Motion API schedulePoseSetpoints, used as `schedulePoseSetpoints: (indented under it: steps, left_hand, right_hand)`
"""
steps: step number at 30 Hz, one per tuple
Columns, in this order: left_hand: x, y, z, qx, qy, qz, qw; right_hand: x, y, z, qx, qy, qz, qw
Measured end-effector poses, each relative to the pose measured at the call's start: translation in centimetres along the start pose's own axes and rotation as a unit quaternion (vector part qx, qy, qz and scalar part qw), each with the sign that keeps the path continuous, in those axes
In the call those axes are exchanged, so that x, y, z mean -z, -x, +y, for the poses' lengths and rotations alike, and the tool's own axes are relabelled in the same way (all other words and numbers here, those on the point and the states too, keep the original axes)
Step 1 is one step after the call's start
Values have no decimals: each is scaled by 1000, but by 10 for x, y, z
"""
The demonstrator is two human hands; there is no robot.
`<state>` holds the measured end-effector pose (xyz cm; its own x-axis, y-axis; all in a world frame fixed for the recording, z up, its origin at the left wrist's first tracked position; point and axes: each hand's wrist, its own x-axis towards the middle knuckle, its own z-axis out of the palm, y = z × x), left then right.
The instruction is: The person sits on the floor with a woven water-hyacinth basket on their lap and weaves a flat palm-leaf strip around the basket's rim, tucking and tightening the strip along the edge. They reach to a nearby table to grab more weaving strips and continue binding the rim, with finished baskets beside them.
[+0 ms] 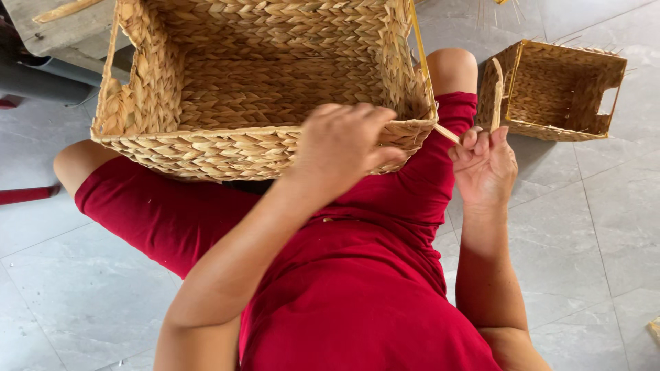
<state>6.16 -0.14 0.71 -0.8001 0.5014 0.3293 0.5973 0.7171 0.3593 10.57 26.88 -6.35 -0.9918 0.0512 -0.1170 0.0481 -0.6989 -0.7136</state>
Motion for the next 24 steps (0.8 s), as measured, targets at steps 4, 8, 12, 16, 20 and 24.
schedulePoseSetpoints:
  steps: [4,8,12,16,20,24]
  left_hand:
    - [-30,-14,16,50,38,-3,998]
    - [-28,-8,12,49,92,39,994]
    - [-21,-12,13,45,38,-44,997]
    - [-25,-15,12,65,0,-113,991]
    - [-28,-11,7,78,45,-109,990]
    - [-30,-3,6,31,64,70,995]
  right_hand:
    - [-2,1,-3,5,5,14,1000]
    - [-6,-1,-2,4,7,1,1000]
    - [-11,-3,4,-9,-7,6,1000]
    - [-17,-3,3,-14,-10,15,1000]
    - [-20,-3,4,-18,-12,16,1000]
    - [-21,-3,10,-37,-14,29,999]
